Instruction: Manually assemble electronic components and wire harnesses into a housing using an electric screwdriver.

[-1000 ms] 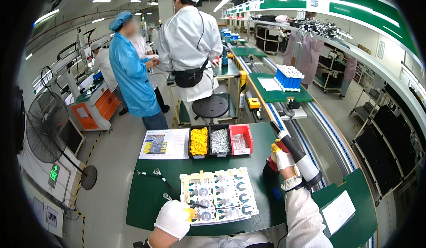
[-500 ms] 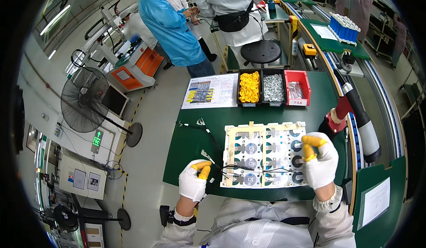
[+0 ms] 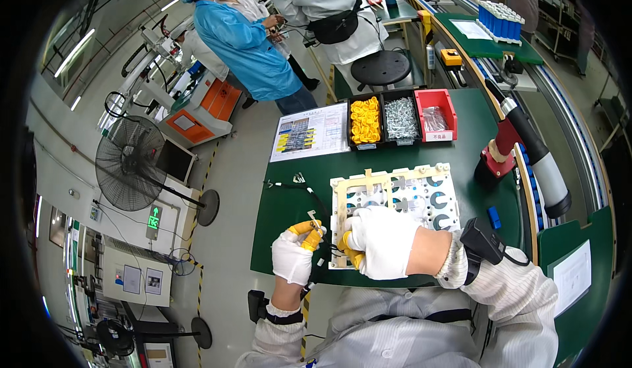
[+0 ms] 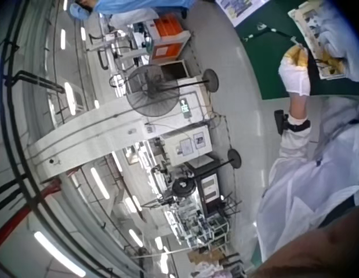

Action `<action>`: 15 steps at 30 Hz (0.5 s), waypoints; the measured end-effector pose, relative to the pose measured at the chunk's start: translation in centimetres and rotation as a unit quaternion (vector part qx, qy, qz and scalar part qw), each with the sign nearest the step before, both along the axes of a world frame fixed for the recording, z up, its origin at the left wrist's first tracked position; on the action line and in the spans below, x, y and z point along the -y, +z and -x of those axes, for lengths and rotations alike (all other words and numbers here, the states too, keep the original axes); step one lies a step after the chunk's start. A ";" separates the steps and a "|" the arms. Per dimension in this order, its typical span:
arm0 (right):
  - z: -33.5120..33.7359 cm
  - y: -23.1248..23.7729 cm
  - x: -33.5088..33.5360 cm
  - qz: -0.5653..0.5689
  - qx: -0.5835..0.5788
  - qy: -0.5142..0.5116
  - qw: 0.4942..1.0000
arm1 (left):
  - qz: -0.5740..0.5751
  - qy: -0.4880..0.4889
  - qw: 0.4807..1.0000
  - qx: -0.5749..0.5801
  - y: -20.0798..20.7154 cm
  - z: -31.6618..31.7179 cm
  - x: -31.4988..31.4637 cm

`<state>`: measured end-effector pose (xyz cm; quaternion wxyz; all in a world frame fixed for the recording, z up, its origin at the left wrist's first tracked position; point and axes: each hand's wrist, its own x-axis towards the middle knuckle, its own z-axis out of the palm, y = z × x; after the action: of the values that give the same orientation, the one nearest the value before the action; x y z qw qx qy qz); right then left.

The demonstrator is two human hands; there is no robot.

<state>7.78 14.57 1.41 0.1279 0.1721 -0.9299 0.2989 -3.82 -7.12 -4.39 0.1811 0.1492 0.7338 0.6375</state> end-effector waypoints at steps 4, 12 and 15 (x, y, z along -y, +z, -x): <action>-0.7 -0.4 -0.2 0.043 -0.002 0.032 0.999 | 0.047 -0.049 0.997 -0.025 2.2 0.0 -0.5; -0.3 -0.1 0.0 0.179 0.090 -0.108 0.974 | 0.135 -0.113 0.963 -0.202 2.5 0.7 -1.7; 0.0 -0.3 -0.7 0.184 0.159 -0.149 0.959 | 0.157 -0.126 0.923 -0.328 3.4 0.7 -2.3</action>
<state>7.76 15.26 1.07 0.0509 -0.0441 -0.8823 0.4658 -4.47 -4.83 -1.01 0.0302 0.4105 0.8182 0.4014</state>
